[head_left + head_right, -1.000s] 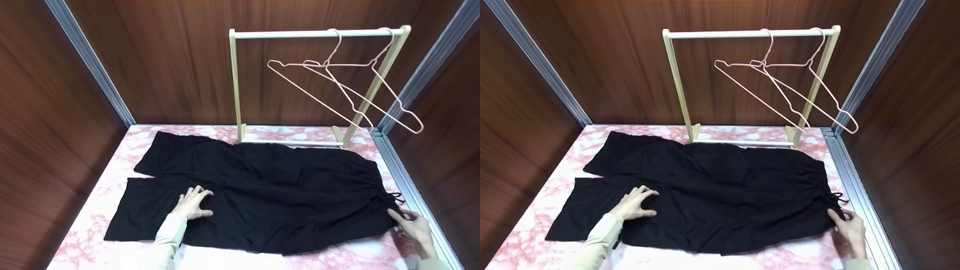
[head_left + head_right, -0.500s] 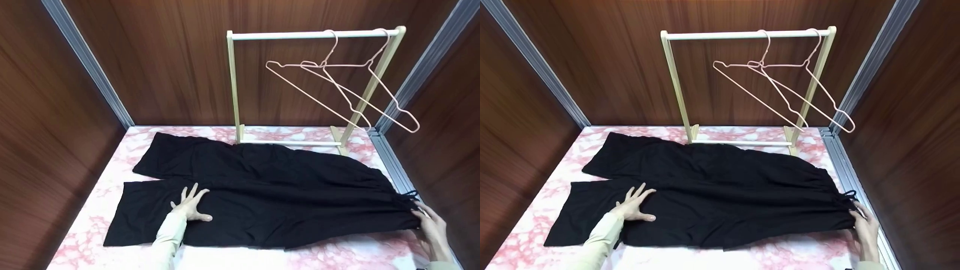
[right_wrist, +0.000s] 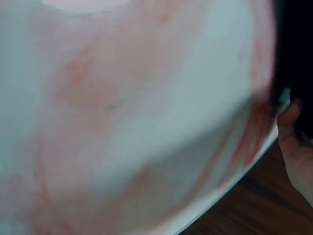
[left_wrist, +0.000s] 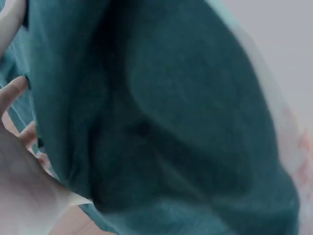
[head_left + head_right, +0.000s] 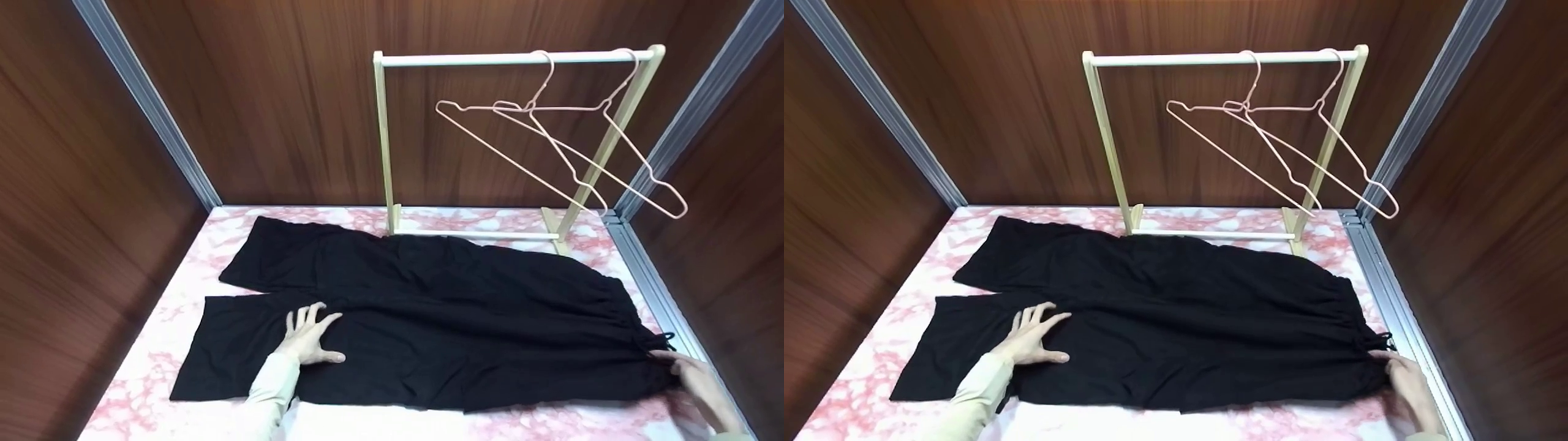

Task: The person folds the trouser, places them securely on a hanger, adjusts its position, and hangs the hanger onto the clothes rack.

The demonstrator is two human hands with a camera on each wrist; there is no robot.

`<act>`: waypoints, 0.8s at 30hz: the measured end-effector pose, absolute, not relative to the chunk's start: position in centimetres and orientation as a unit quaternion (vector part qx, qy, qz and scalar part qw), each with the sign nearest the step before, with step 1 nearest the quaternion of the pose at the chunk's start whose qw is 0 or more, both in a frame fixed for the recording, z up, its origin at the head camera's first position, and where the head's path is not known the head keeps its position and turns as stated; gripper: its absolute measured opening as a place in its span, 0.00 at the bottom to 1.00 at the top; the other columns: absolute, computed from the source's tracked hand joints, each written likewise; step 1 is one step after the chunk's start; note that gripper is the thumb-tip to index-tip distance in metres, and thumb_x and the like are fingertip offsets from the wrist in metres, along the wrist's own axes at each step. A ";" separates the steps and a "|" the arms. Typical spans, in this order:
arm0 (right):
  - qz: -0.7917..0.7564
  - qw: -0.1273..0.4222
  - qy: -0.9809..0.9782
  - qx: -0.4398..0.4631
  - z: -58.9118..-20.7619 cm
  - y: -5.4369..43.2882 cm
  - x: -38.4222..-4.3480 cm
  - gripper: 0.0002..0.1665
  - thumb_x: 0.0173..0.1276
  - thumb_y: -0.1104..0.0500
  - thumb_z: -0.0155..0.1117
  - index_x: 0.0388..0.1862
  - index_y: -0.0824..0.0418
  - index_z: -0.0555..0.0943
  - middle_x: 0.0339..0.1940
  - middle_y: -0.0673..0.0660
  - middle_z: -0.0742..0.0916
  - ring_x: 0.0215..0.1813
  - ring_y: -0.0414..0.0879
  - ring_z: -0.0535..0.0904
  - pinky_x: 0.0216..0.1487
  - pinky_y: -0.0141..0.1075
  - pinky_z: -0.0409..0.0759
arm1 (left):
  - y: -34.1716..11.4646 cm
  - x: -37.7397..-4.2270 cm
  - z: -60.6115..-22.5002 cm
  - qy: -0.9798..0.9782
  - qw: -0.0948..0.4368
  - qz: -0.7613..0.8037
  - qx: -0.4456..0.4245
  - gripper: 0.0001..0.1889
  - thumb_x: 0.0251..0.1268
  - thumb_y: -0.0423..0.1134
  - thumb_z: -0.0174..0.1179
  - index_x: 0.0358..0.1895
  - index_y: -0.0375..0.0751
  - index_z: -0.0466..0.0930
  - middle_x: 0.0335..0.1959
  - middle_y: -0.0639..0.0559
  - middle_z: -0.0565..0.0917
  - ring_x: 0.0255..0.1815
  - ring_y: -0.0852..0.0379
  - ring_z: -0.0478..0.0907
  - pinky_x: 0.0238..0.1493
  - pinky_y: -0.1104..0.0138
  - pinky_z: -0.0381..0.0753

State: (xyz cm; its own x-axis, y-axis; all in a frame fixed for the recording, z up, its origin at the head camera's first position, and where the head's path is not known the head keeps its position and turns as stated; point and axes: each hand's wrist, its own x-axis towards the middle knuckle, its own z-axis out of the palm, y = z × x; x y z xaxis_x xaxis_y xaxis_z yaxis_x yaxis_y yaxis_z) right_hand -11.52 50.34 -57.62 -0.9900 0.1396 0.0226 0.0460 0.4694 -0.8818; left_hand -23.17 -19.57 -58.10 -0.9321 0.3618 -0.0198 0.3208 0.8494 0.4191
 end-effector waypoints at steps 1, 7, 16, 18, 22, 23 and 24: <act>0.532 0.034 -0.844 -0.058 -57.4 50.5 -11.4 0.31 0.70 0.74 0.39 0.50 0.54 0.88 0.43 0.25 0.85 0.44 0.16 0.74 0.43 0.15 0.71 | -19.7 -23.1 -58.1 0.959 0.033 0.203 0.194 0.47 0.37 0.55 0.80 0.67 0.47 0.74 0.68 0.39 0.64 0.69 0.30 0.57 0.72 0.31 0.53; 0.533 -0.020 -0.842 -0.087 -56.7 51.1 -10.6 0.39 0.61 0.78 0.49 0.59 0.44 0.84 0.38 0.30 0.84 0.30 0.27 0.75 0.26 0.28 0.74 | -20.4 -22.5 -56.8 0.953 0.059 0.171 0.244 0.46 0.26 0.45 0.83 0.61 0.45 0.77 0.55 0.43 0.71 0.57 0.39 0.66 0.64 0.44 0.68; 0.455 0.095 -0.883 -0.072 -57.2 50.5 -10.8 0.23 0.60 0.72 0.70 0.55 0.60 0.86 0.40 0.18 0.80 0.46 0.09 0.69 0.43 0.09 0.68 | -20.8 -20.3 -55.1 0.944 0.192 0.186 0.193 0.34 0.21 0.35 0.86 0.34 0.46 0.70 0.39 0.53 0.72 0.47 0.51 0.68 0.59 0.32 0.66; 0.450 0.117 -0.881 -0.082 -57.2 50.2 -11.0 0.19 0.61 0.72 0.70 0.49 0.58 0.89 0.38 0.17 0.79 0.43 0.09 0.69 0.39 0.11 0.70 | -20.8 -19.8 -54.9 0.948 0.201 0.172 0.178 0.33 0.18 0.38 0.87 0.30 0.47 0.70 0.43 0.53 0.71 0.52 0.49 0.67 0.59 0.25 0.62; 0.428 0.170 -0.884 -0.086 -57.4 50.0 -11.3 0.15 0.58 0.75 0.69 0.39 0.58 0.90 0.38 0.16 0.73 0.38 0.12 0.66 0.36 0.13 0.67 | -20.7 -19.0 -54.8 0.958 0.212 0.120 0.149 0.39 0.14 0.33 0.88 0.33 0.50 0.66 0.51 0.51 0.66 0.61 0.44 0.62 0.57 0.21 0.61; 0.428 0.185 -0.881 -0.084 -57.5 49.9 -11.3 0.17 0.57 0.76 0.69 0.35 0.56 0.90 0.38 0.16 0.73 0.38 0.13 0.66 0.34 0.13 0.68 | -20.7 -18.9 -54.8 0.960 0.211 0.108 0.147 0.41 0.14 0.30 0.87 0.34 0.51 0.64 0.51 0.50 0.65 0.62 0.44 0.62 0.57 0.21 0.62; 0.425 0.199 -0.879 -0.085 -57.6 49.9 -11.4 0.17 0.56 0.77 0.68 0.32 0.55 0.90 0.38 0.17 0.72 0.36 0.15 0.67 0.33 0.13 0.69 | -20.7 -18.9 -54.9 0.962 0.209 0.101 0.147 0.42 0.13 0.27 0.86 0.36 0.51 0.63 0.52 0.49 0.64 0.62 0.43 0.61 0.56 0.22 0.63</act>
State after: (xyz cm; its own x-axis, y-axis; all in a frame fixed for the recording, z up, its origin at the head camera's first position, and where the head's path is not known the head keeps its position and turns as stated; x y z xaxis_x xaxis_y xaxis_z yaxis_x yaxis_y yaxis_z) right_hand -11.36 49.86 -57.56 -0.9059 0.3197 0.2779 -0.0197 0.6235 -0.7816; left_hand -18.90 -20.67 -54.92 -0.8693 0.3242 -0.3730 0.2399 0.9367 0.2550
